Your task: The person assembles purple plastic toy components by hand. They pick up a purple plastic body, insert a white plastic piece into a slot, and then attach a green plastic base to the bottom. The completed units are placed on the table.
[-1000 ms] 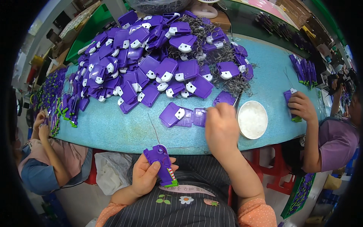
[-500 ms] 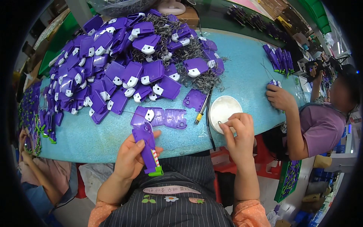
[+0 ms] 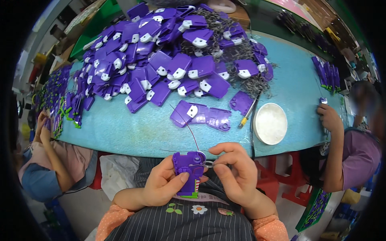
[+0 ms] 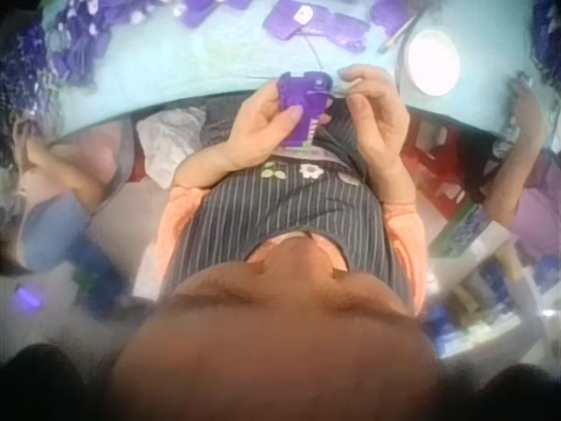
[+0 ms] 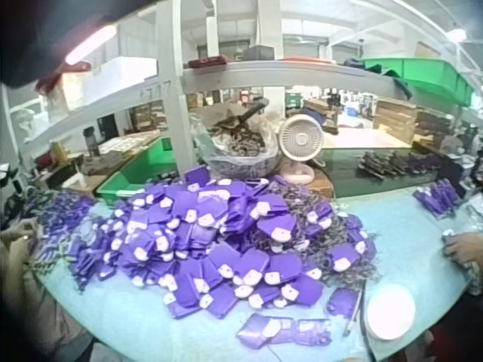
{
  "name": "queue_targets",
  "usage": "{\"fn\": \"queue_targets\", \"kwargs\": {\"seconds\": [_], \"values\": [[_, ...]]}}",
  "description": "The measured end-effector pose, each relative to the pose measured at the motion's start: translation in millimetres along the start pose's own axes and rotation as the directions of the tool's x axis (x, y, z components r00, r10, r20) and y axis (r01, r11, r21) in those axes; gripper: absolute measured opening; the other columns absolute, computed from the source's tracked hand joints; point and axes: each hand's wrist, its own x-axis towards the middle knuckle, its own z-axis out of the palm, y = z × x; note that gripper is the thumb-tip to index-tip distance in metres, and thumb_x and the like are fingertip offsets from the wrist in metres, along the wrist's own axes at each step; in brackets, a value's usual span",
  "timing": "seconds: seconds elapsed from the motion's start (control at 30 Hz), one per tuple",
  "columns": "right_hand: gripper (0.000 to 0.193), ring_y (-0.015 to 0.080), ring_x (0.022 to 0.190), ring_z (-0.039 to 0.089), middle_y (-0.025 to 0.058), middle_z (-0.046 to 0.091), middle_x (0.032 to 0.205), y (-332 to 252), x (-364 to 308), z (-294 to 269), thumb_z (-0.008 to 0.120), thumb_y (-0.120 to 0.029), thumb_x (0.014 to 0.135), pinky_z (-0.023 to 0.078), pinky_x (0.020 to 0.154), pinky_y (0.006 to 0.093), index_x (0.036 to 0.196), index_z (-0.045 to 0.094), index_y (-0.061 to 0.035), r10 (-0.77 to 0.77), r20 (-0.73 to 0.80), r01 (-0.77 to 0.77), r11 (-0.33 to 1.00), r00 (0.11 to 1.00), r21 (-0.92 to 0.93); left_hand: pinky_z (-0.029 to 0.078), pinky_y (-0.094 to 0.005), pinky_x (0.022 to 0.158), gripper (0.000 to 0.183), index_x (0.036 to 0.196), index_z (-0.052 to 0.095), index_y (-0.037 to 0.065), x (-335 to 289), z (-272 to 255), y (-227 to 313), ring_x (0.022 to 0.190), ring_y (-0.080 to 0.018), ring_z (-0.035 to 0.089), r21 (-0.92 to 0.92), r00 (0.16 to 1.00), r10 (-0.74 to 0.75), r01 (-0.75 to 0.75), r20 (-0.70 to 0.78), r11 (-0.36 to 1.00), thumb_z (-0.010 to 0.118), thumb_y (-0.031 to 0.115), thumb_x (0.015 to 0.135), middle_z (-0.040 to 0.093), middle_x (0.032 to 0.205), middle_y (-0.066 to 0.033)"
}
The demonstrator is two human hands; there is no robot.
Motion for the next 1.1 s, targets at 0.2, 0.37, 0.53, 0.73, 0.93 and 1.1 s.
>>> {"fn": "queue_targets", "kwargs": {"seconds": [0.2, 0.37, 0.53, 0.73, 0.93, 1.1], "values": [[0.006, 0.0142, 0.092, 0.054, 0.0153, 0.056, 0.105, 17.2, -10.6, 11.1, 0.052, -0.002, 0.089, 0.044, 0.08, 0.0273, 0.093, 0.05, 0.0011, 0.208, 0.178, -0.26, 0.896, 0.962, 0.359, 0.047, -0.0298, 0.088, 0.036, 0.129, 0.033, -0.005, -6.3, -6.0, -6.3, 0.107, -0.0232, 0.057, 0.044, 0.999, 0.044, -0.044, 0.006, 0.998, 0.038, 0.002, 0.093, 0.051, 0.12, -0.0171], [0.012, 0.0086, 0.079, 0.052, 0.0067, 0.056, 0.089, 6.8, -6.9, 4.4, 0.058, -0.002, 0.085, 0.043, 0.07, 0.0231, 0.091, 0.048, -0.001, 0.381, 0.183, -0.423, 0.826, 0.906, 0.373, 0.048, -0.0267, 0.082, 0.034, 0.126, 0.036, -0.005, -2.0, -12.4, -12.6, 0.1, -0.0193, 0.059, 0.124, 0.996, -0.017, 0.006, 0.085, 0.992, 0.039, 0.002, 0.093, 0.056, 0.113, -0.0154], [0.017, 0.0039, 0.068, 0.048, -0.0003, 0.053, 0.076, 1.0, 17.0, -21.1, 0.066, -0.002, 0.08, 0.039, 0.058, 0.019, 0.086, 0.05, -0.0021, 0.481, 0.506, -0.637, 0.746, 0.715, 0.191, 0.048, -0.0256, 0.072, 0.03, 0.121, 0.04, -0.003, -3.9, -17.7, -2.8, 0.086, -0.0155, 0.063, 0.574, 0.956, -0.158, -0.012, 0.245, 0.819, 0.042, 0.001, 0.091, 0.064, 0.096, -0.0107], [0.014, 0.0044, 0.068, 0.053, 0.0001, 0.06, 0.077, 2.0, 44.7, 10.4, 0.066, -0.008, 0.081, 0.041, 0.056, 0.0193, 0.089, 0.056, -0.0019, 0.327, 0.537, -0.531, 0.799, 0.778, 0.283, 0.043, -0.0439, 0.094, 0.032, 0.124, 0.031, 0.001, -37.9, -34.5, -22.7, 0.11, -0.0338, 0.055, -0.059, 0.938, 0.037, -0.018, 0.344, 0.998, 0.041, 0.003, 0.093, 0.052, 0.117, -0.0278], [0.025, 0.0274, 0.058, 0.055, 0.0099, 0.053, 0.072, 43.4, 91.7, 56.7, 0.071, -0.014, 0.074, 0.047, 0.059, 0.0332, 0.091, 0.056, -0.0027, -0.228, 0.073, 0.185, 0.522, 0.971, -0.833, 0.046, -0.0415, 0.093, 0.037, 0.128, 0.029, 0.002, -42.1, -25.4, -26.1, 0.108, -0.0312, 0.056, -0.136, 0.992, -0.118, 0.11, -0.054, 0.985, 0.041, 0.005, 0.094, 0.049, 0.122, -0.0246], [0.022, 0.0222, 0.057, 0.055, 0.0124, 0.054, 0.095, 36.0, 58.5, 41.4, 0.066, -0.002, 0.077, 0.045, 0.054, 0.0272, 0.094, 0.052, -0.0018, -0.053, 0.061, 0.078, 0.841, 0.997, -0.536, 0.047, -0.0368, 0.093, 0.046, 0.133, 0.027, 0.002, -42.0, -38.6, -39.4, 0.111, -0.0277, 0.055, -0.17, 0.985, -0.166, 0.156, -0.049, 0.973, 0.043, -0.003, 0.09, 0.049, 0.125, -0.0206]]}}
